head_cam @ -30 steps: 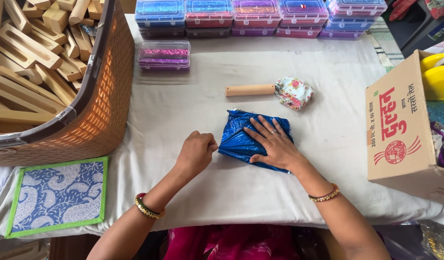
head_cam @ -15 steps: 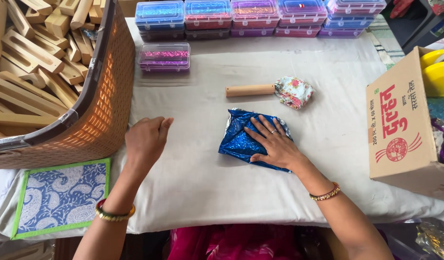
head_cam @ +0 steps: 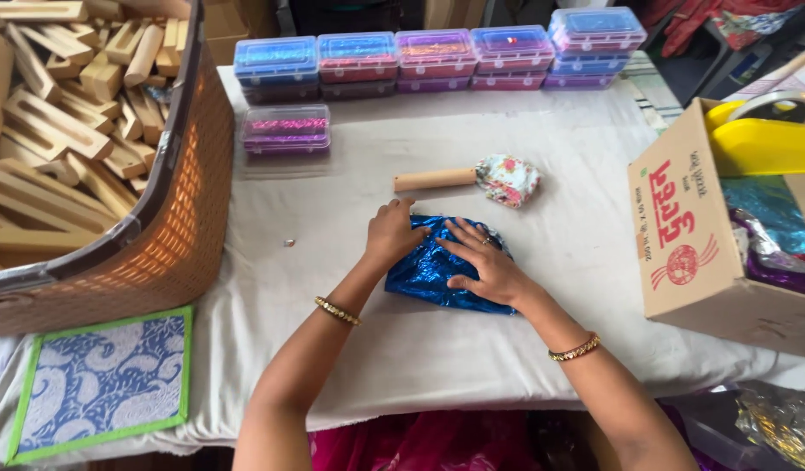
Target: The recorder wraps small wooden blocks and dowels in blue and silver foil at a workshop table.
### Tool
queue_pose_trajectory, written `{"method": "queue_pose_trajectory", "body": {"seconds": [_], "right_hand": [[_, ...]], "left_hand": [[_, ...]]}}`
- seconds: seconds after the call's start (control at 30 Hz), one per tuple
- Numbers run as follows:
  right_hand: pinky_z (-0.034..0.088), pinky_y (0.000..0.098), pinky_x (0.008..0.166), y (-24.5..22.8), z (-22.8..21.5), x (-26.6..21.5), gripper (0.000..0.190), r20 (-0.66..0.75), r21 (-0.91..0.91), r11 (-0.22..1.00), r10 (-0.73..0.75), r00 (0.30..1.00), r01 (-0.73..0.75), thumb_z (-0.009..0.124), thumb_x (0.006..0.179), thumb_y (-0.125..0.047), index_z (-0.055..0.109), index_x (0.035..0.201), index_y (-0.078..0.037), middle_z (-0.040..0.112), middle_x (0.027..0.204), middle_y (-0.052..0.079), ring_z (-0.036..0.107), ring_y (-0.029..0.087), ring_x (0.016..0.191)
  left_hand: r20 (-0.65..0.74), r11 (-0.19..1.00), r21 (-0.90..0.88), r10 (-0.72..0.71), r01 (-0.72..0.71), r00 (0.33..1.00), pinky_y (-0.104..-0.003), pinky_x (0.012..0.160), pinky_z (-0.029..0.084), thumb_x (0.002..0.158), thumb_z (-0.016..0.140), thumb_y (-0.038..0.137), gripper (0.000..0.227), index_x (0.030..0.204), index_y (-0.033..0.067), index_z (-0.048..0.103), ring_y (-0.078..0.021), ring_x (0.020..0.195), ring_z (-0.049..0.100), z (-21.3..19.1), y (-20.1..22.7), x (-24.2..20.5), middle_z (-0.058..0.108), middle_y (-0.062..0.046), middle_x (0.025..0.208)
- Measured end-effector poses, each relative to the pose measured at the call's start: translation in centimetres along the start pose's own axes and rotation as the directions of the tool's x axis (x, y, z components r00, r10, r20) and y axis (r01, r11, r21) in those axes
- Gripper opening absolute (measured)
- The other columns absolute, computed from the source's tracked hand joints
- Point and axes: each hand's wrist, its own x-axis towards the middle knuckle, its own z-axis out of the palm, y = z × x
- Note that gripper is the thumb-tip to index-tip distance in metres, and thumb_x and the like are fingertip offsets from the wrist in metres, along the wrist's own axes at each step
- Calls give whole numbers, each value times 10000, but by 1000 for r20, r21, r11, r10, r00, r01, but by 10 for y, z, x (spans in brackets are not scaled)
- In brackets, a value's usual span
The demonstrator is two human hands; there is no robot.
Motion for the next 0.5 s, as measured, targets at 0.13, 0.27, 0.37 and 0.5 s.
{"method": "queue_pose_trajectory", "body": {"seconds": [0.13,0.27,0.37,0.5], "right_hand": [[267,458,1269,4,-3,-7,510,-188,360,933,107,976,-33,713,929,-286,631,1402,-116,520,1574,139,373,303,1542],[461,386,1188,13,-10,-10,362,-316,479,862,343,885,-163,717,918,-108,705,1279,-128,690,1414,65,610,225,1382],[576,350,1033,19,-13,-10,350,-447,421,859,476,758,-291,723,890,-85,713,1236,-137,701,1327,54,662,228,1236],[505,428,909,31,-12,-11,642,-617,60,938,303,727,-341,885,708,-69,635,1299,-53,718,1200,127,625,334,1055]], "left_hand": [[25,999,18,-36,36,999,-484,954,488,744,863,291,341,1024,143,736,-292,1197,591,4,7,7,678,-69,1191],[-7,998,-62,32,-33,999,-468,897,516,735,870,226,250,921,127,735,-301,1096,648,7,-1,8,727,-70,1088],[39,968,-251,-5,15,999,-414,873,567,759,858,212,276,968,102,715,-301,988,721,2,-4,4,769,-100,1037],[-22,942,-335,5,-12,1000,-404,817,561,725,840,155,340,1053,128,753,-306,936,726,-16,5,-10,761,-121,1044]]}}
